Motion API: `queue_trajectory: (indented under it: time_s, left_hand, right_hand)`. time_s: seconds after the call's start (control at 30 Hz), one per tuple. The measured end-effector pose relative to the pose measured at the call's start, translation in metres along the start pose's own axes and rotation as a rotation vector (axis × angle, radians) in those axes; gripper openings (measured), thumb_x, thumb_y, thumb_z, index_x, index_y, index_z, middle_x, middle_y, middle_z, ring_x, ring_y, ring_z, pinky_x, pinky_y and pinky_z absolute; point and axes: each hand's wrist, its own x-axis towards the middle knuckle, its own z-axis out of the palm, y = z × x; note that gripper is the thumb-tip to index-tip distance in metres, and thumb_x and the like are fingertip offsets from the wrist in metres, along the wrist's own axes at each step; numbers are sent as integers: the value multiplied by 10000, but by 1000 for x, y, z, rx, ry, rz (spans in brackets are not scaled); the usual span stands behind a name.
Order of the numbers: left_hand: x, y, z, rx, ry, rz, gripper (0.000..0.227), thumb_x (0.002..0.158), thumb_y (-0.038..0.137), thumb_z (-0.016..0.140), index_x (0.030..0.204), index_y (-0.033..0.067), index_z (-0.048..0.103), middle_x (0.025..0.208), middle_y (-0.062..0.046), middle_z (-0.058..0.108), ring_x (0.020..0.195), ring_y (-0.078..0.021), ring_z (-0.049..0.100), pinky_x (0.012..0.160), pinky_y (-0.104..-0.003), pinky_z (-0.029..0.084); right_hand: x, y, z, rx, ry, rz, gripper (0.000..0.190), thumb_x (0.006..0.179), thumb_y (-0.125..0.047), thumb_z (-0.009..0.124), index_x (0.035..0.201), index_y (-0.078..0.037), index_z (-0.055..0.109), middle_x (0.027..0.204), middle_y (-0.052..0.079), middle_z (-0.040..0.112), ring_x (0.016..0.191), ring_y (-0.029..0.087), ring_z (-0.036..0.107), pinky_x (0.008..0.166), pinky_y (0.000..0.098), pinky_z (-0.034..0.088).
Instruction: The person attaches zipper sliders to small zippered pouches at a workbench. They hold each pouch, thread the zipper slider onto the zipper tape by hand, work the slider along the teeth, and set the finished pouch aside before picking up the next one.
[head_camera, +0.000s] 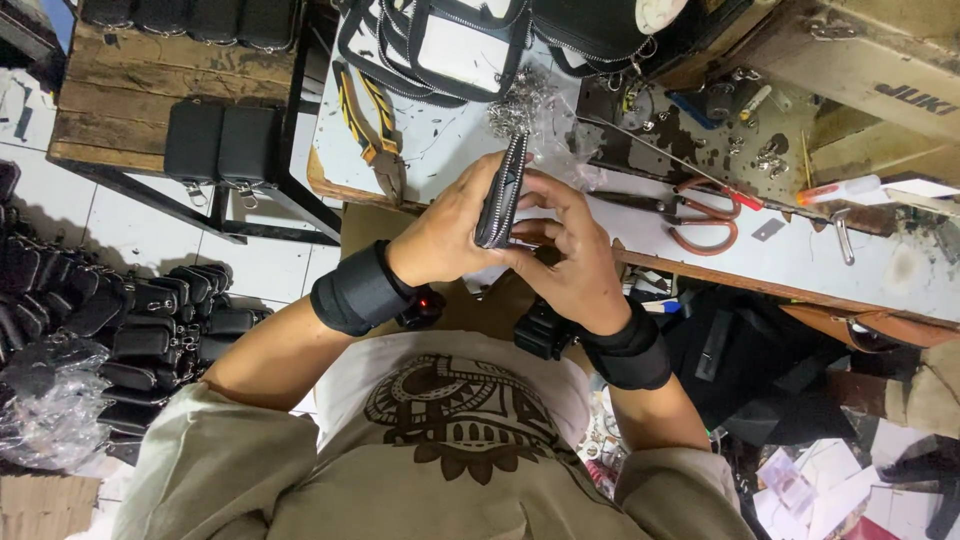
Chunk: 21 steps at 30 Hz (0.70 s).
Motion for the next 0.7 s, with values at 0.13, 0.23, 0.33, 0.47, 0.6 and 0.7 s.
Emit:
queue_trajectory:
  time_s: [0.13,0.23,0.33,0.47,0.6,0.7]
  left_hand:
    - [1,15,-2,54,-18,19,947,713,85,929,1455,-29,352,1209,-292,583,1088,-500,620,938,-577,528]
    - [2,17,-2,83,-22,46,964,710,79,935,1464,-43,346,1208,-293,585,1110,-491,618,968,-561,525]
    - [1,19,-4,115,-43,48,974,697,96,941,1446,-67,341,1219,-325,571,1124,-510,609,993,-586,513]
    - [0,25,-4,133,-63,37,992,686,92,941,1451,-79,333,1213,-341,562,1130,-514,601,1002,-612,504]
    - [-4,18,1,168,-54,51,914,704,33,891,1436,-77,354,1187,-308,569,1125,-471,612,1001,-571,517]
    - [-7,15,2,154,-42,72,902,715,33,884,1434,-76,351,1187,-308,568,1137,-481,609,1002,-574,515]
  right_hand:
    - [-2,3,-2,37,-12,6,783,827,83,840,1483,2,420,1180,194,543,921,241,670,781,443,644]
    - [-3,-2,-2,-23,1,-22,795,802,71,863,1471,9,438,1184,203,570,898,239,673,765,427,651]
    - [-3,-7,-1,-18,9,-37,791,792,81,857,1469,12,453,1182,199,579,899,240,683,773,420,657]
    - [-11,7,2,-35,27,-84,799,768,68,883,1451,38,469,1265,240,568,916,268,695,779,436,655]
    - [-15,14,2,-73,-3,-162,736,807,39,853,1434,76,467,1415,247,504,1123,310,624,853,453,641]
    - [-16,18,3,-65,-12,-192,731,817,48,840,1439,79,457,1443,232,493,1140,298,608,858,440,645]
